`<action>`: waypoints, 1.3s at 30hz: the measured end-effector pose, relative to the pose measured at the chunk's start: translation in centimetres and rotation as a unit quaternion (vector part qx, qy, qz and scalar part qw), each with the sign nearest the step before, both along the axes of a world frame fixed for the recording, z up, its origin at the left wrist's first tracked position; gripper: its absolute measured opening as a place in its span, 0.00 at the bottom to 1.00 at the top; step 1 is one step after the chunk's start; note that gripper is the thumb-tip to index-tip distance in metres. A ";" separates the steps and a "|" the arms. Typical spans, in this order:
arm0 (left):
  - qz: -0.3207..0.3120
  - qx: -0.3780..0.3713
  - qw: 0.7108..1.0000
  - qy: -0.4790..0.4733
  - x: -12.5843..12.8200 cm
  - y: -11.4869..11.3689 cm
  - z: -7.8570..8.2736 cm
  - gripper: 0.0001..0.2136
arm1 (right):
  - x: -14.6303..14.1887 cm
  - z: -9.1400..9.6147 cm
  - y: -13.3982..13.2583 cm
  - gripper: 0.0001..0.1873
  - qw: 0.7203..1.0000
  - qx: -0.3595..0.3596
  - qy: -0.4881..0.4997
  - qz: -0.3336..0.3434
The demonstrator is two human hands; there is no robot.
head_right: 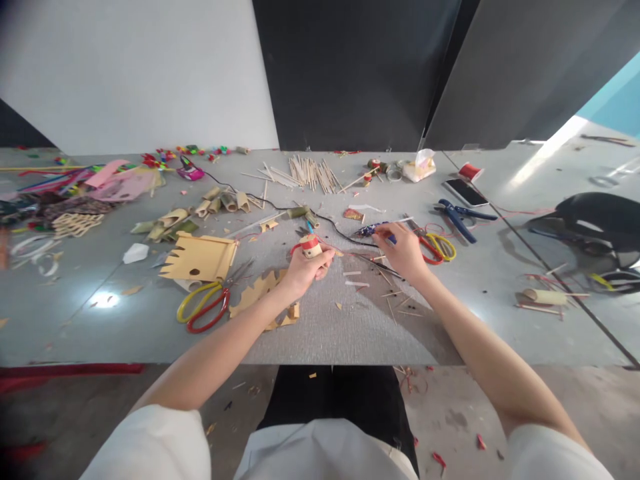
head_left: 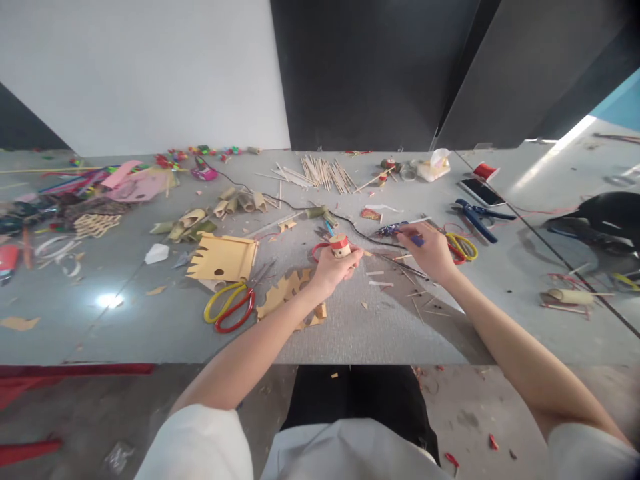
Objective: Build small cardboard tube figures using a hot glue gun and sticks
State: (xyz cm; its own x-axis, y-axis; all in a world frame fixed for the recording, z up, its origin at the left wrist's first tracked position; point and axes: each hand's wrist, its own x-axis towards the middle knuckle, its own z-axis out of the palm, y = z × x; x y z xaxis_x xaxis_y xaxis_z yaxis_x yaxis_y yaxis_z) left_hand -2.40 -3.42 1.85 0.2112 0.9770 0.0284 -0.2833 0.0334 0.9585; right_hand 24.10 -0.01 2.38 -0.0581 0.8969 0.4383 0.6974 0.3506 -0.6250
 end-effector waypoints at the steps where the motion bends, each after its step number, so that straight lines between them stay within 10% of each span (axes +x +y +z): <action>1: -0.001 0.002 1.000 0.001 0.0 0.1 -0.2 0.16 | -0.8 0.5 -0.7 0.20 0.997 -0.037 0.054 0.040; 12: 0.022 -0.020 1.000 0.008 0.4 -0.2 -0.8 0.19 | -7.1 0.4 -6.4 0.21 0.895 -0.272 0.329 0.126; 39: 0.013 -0.042 0.999 0.025 0.6 -0.5 -0.7 0.18 | -7.0 0.1 -6.1 0.20 0.894 -0.242 0.364 0.100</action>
State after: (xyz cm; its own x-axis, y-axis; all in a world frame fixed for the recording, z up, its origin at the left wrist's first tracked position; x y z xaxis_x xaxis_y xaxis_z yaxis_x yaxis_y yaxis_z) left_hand -1.79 -3.93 1.13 0.1857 0.9806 -0.0634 -0.2361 0.1072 0.9658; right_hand 17.13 -6.11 2.50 -0.0965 0.9953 -0.0114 -0.0033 -0.0117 -0.9999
